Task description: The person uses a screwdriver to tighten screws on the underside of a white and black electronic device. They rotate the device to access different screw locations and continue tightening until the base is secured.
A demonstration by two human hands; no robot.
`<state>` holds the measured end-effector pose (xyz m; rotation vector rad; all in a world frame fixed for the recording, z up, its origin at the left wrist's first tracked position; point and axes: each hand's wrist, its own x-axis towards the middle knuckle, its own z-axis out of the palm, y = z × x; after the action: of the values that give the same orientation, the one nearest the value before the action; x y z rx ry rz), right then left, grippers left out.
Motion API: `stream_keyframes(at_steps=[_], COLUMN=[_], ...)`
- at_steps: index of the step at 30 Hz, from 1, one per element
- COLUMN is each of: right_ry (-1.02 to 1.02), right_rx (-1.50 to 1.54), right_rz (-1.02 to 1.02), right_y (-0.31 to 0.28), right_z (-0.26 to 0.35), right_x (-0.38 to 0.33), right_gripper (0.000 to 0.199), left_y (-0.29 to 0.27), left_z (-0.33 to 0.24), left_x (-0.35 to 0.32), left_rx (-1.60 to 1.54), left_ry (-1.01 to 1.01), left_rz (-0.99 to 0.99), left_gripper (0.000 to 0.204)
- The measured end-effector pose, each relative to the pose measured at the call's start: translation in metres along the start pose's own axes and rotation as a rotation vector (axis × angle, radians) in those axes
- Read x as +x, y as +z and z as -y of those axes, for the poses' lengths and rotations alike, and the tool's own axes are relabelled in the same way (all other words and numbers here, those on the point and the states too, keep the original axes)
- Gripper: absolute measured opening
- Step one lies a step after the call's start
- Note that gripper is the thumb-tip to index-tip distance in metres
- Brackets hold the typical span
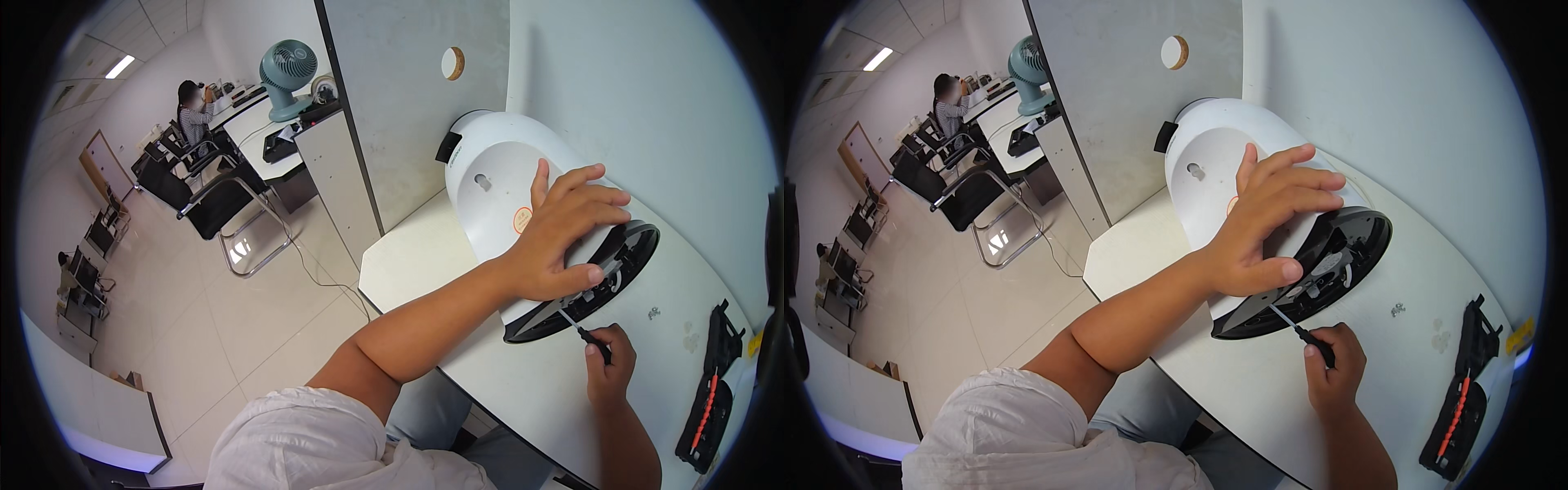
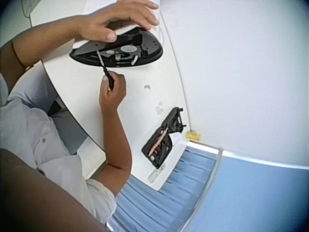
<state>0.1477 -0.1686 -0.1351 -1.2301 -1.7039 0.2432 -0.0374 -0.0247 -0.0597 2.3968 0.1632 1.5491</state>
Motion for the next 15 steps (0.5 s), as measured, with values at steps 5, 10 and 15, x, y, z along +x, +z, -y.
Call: stream_keyframes(at_steps=[5, 10, 15], right_ry=[0.007, 0.007, 0.0], right_rx=[0.023, 0.035, 0.026], right_rz=[0.006, 0.014, 0.017], right_y=[0.0016, 0.0018, 0.0017], right_z=[-0.0031, -0.0039, -0.0032], right_x=[-0.0019, -0.0029, -0.0025], right_gripper=[0.006, 0.005, 0.005], left_y=[-0.0002, 0.0002, -0.0003], left_z=[-0.0006, -0.0002, -0.001], left_x=[-0.0001, 0.0001, 0.0002], left_rx=[0.008, 0.012, 0.01], left_ry=[0.002, 0.001, -0.003], left_rz=[-0.002, 0.001, -0.002], left_gripper=[0.064, 0.064, 0.064])
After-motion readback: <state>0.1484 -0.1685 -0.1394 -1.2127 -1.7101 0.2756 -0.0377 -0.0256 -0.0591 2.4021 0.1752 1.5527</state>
